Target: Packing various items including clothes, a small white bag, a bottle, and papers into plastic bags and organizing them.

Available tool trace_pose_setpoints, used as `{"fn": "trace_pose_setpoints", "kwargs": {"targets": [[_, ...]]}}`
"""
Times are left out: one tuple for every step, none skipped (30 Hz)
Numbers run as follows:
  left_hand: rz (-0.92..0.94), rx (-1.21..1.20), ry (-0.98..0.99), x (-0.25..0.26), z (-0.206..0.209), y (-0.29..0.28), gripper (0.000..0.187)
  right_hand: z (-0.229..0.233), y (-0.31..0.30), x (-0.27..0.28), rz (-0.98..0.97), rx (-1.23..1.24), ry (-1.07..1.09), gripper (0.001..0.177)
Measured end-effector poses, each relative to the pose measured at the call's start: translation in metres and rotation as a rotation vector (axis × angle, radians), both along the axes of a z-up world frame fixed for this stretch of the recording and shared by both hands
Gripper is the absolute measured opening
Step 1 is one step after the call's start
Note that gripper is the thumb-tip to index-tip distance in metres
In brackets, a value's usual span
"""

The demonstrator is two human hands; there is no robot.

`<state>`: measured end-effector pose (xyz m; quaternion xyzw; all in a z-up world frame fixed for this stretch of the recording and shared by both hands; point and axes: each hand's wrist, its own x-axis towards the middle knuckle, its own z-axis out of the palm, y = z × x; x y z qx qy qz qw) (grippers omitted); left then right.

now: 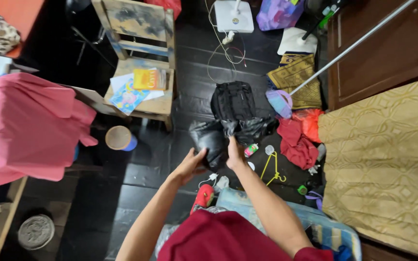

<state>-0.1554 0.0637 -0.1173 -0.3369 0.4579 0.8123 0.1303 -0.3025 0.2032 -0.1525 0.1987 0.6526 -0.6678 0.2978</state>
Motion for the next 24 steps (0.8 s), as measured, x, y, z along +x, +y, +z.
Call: {"fn": "trace_pose_setpoints", "kwargs": {"targets": [[0.000,0.009,-0.004,-0.017,0.009,-0.002,0.072,0.012,-0.007,-0.012,0.000,0.009,-0.004,0.056],[0.089,0.045,0.060,-0.032,0.020,-0.003,0.069,0.027,-0.013,-0.023,-0.052,-0.134,-0.038,0.055],[0.180,0.080,0.124,-0.047,0.031,-0.003,0.067,0.041,-0.020,-0.034,-0.104,-0.277,-0.072,0.055],[0.184,0.083,0.123,-0.061,0.031,-0.010,0.067,0.047,-0.026,-0.045,-0.100,-0.273,-0.073,0.055],[0.221,0.030,0.160,-0.074,0.030,-0.017,0.065,0.054,-0.033,-0.055,-0.071,-0.362,-0.031,0.055],[0.255,-0.024,0.198,-0.087,0.031,-0.026,0.064,0.061,-0.041,-0.065,-0.044,-0.452,0.012,0.055],[0.257,-0.023,0.198,-0.097,0.028,-0.030,0.064,0.065,-0.045,-0.073,-0.042,-0.451,0.012,0.055],[0.280,-0.047,0.236,-0.110,0.027,-0.039,0.064,0.068,-0.054,-0.084,-0.024,-0.489,0.052,0.055],[0.304,-0.071,0.275,-0.123,0.025,-0.049,0.064,0.072,-0.063,-0.096,-0.005,-0.527,0.092,0.055],[0.303,-0.072,0.276,-0.136,0.021,-0.057,0.064,0.071,-0.071,-0.108,-0.006,-0.529,0.093,0.055],[0.322,-0.096,0.320,-0.149,0.016,-0.067,0.064,0.070,-0.080,-0.121,-0.012,-0.525,0.092,0.055],[0.339,-0.119,0.366,-0.164,0.011,-0.077,0.064,0.068,-0.089,-0.135,-0.020,-0.521,0.093,0.055],[0.336,-0.120,0.370,-0.180,0.011,-0.088,0.064,0.065,-0.100,-0.150,-0.023,-0.523,0.097,0.055],[0.330,-0.167,0.388,-0.195,0.010,-0.101,0.063,0.062,-0.111,-0.164,-0.027,-0.511,0.103,0.055],[0.324,-0.214,0.407,-0.211,0.009,-0.114,0.063,0.060,-0.124,-0.179,-0.032,-0.499,0.108,0.056],[0.317,-0.215,0.407,-0.226,0.011,-0.126,0.063,0.057,-0.133,-0.192,-0.039,-0.500,0.109,0.056],[0.285,-0.256,0.400,-0.241,0.012,-0.138,0.062,0.055,-0.143,-0.206,-0.061,-0.500,0.089,0.056],[0.253,-0.300,0.400,-0.262,0.016,-0.156,0.062,0.054,-0.159,-0.226,-0.080,-0.504,0.076,0.057],[0.247,-0.304,0.408,-0.281,0.022,-0.178,0.062,0.061,-0.176,-0.245,-0.084,-0.509,0.083,0.057],[0.203,-0.275,0.363,-0.294,0.027,-0.192,0.056,0.067,-0.186,-0.258,-0.124,-0.505,0.037,0.056],[0.159,-0.247,0.318,-0.305,0.032,-0.206,0.052,0.074,-0.195,-0.270,-0.163,-0.501,-0.009,0.056],[0.155,-0.249,0.318,-0.322,0.037,-0.227,0.052,0.081,-0.212,-0.285,-0.167,-0.504,-0.009,0.056],[0.142,-0.203,0.313,-0.339,0.041,-0.247,0.046,0.089,-0.227,-0.301,-0.176,-0.510,-0.021,0.056],[0.128,-0.146,0.294,-0.348,0.042,-0.260,0.042,0.094,-0.235,-0.310,-0.189,-0.503,-0.043,0.056]]}}
